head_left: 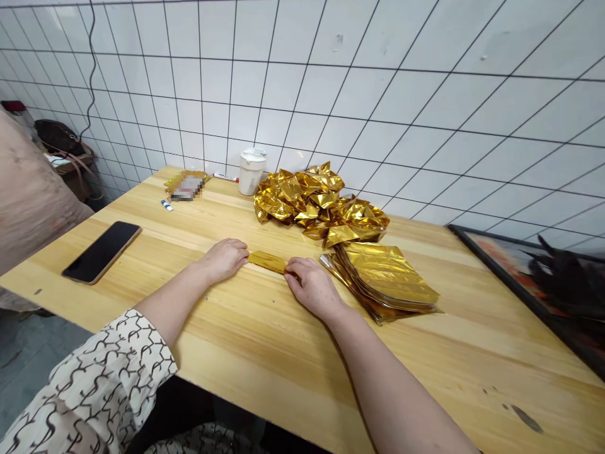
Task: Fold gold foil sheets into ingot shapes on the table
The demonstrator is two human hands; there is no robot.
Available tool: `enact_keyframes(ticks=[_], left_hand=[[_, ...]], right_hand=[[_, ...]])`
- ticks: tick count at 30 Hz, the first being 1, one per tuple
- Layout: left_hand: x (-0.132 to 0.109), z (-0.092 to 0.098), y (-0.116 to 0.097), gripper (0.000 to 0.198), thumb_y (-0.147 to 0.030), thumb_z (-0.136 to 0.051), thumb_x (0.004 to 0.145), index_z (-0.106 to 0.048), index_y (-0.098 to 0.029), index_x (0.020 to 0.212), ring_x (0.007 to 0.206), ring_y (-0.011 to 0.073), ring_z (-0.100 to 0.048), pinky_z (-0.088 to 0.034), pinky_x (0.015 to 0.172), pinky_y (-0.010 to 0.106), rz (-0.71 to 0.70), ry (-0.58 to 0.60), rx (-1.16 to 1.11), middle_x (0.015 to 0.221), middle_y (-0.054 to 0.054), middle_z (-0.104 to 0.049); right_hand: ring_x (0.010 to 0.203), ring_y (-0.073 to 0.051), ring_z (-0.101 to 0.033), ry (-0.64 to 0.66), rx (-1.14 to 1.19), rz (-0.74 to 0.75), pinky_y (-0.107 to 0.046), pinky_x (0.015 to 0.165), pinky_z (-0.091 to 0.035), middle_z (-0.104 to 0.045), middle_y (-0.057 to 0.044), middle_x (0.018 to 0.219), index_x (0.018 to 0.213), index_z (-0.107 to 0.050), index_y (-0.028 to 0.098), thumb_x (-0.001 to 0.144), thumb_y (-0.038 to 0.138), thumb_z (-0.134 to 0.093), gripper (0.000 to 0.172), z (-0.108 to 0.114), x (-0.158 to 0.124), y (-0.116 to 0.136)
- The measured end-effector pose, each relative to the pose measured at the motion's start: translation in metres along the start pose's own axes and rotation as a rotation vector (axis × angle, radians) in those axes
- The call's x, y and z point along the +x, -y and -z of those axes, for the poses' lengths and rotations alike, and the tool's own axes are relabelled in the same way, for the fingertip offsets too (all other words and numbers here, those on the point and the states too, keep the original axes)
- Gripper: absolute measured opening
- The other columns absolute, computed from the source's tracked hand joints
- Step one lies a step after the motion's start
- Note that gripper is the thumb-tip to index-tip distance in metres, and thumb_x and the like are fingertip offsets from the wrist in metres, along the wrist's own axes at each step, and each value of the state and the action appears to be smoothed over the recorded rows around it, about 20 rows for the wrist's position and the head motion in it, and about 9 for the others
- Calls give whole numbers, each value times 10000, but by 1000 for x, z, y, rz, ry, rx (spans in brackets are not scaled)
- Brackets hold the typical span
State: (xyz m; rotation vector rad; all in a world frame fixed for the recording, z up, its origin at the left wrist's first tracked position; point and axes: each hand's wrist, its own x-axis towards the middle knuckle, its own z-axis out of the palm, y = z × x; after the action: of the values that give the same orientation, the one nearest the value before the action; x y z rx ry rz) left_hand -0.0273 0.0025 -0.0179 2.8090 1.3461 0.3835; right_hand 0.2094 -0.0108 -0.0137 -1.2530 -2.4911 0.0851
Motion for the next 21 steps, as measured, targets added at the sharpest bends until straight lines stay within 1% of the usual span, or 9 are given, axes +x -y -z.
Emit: enact_keyframes(ticks=[6, 9, 16, 21], left_hand=[[0, 0, -1, 203, -192, -469, 892, -666, -145, 868, 915, 215, -617, -482, 855, 329, 29, 7, -18, 931, 95, -665], [-1, 0, -1, 173, -199, -496, 876, -664, -154, 878, 907, 213, -616, -485, 843, 325, 29, -8, -38, 925, 88, -669], [-1, 2, -4, 170, -179, -494, 865, -649, -170, 935, 906, 214, -610, -482, 838, 329, 46, -25, -39, 932, 78, -676], [-1, 0, -4, 170, -172, -488, 865, -647, -178, 926, 885, 206, -609, -481, 816, 315, 32, -39, -37, 913, 71, -675]], right_hand=[[834, -214, -586, 9, -37, -2, -329, 795, -473, -665, -96, 892, 830, -660, 166, 849, 147, -446, 215, -1, -1, 3], [825, -213, -581, 1, -56, 13, -328, 783, -473, -663, -92, 888, 825, -656, 178, 863, 151, -429, 232, -2, -2, 3], [818, -214, -584, -9, -82, 24, -326, 780, -475, -665, -95, 877, 803, -651, 182, 878, 151, -388, 275, -2, -1, 4], [805, -211, -586, -25, -74, 27, -329, 765, -478, -666, -93, 861, 805, -645, 191, 881, 160, -373, 283, -3, -2, 5]])
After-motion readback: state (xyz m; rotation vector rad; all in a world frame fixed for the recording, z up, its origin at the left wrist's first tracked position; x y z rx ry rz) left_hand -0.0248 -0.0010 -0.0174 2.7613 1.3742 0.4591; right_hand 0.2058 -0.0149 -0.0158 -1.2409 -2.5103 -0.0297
